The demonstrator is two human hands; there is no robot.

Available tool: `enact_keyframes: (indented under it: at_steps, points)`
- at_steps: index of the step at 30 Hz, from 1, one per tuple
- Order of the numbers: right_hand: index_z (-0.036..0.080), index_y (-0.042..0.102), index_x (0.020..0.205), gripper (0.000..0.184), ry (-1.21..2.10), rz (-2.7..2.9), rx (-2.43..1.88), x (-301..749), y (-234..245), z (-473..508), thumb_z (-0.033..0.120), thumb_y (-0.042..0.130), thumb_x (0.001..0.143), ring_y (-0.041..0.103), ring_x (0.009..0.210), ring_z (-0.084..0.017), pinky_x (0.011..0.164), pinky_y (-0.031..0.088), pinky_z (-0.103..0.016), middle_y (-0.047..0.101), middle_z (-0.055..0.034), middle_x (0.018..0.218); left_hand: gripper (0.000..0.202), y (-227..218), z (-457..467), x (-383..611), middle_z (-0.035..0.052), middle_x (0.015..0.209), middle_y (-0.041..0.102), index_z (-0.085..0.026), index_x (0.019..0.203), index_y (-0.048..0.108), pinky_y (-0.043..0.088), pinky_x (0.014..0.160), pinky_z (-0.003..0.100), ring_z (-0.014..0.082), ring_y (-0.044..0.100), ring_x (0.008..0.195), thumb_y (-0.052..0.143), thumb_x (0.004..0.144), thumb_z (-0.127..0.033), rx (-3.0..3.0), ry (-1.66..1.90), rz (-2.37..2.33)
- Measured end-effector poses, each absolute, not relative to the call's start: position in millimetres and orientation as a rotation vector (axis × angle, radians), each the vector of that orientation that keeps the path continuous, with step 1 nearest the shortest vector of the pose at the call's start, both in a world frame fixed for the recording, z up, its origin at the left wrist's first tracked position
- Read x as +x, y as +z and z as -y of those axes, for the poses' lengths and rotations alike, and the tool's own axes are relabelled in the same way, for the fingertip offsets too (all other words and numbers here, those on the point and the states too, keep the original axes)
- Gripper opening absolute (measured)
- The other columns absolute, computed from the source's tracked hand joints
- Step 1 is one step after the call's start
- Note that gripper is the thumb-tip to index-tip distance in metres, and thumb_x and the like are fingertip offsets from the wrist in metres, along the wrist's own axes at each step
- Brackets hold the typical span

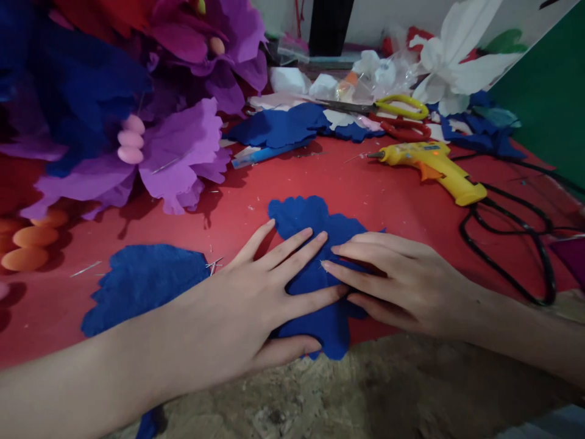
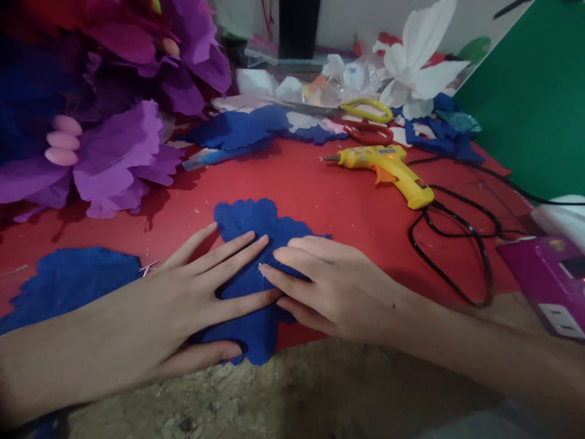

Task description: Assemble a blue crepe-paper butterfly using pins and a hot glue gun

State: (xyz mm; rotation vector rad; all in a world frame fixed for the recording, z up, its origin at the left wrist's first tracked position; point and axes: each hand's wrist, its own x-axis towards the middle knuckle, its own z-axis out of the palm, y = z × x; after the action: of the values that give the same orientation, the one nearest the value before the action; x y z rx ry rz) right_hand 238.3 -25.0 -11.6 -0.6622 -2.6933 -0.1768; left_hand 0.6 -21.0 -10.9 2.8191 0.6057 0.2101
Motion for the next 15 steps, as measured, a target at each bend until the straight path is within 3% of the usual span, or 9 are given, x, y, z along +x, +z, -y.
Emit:
enact_keyframes:
  at_steps: [9, 15]
  points:
    - [0.013, 0.066, 0.102, 0.03, -0.199, 2.724, -0.673, 242.0, -11.3, 29.6, 0.023, 0.039, 0.095, 0.062, 0.091, -0.017, 0.078, 0.057, -0.033, 0.068, -0.0097, 0.095, 0.045, -10.1, 20.7, 2.2, 0.0196, 0.148, 0.04, -0.027, 0.133, 0.051, 0.027, 0.108, 0.067, 0.0358, 0.03, 0.14, 0.046, 0.094, -0.049, 2.818, 0.201, -0.618]
    - [0.009, 0.067, 0.1, 0.036, -0.093, 2.707, -0.698, 236.0, -7.7, 30.3, 0.027, 0.036, 0.096, 0.062, 0.087, -0.02, 0.076, 0.056, -0.035, 0.067, -0.0123, 0.089, 0.044, -7.9, 19.3, 1.3, 0.0185, 0.149, 0.039, -0.027, 0.131, 0.053, 0.024, 0.108, 0.068, 0.0354, 0.029, 0.14, 0.049, 0.093, -0.048, 2.847, 0.218, -0.592]
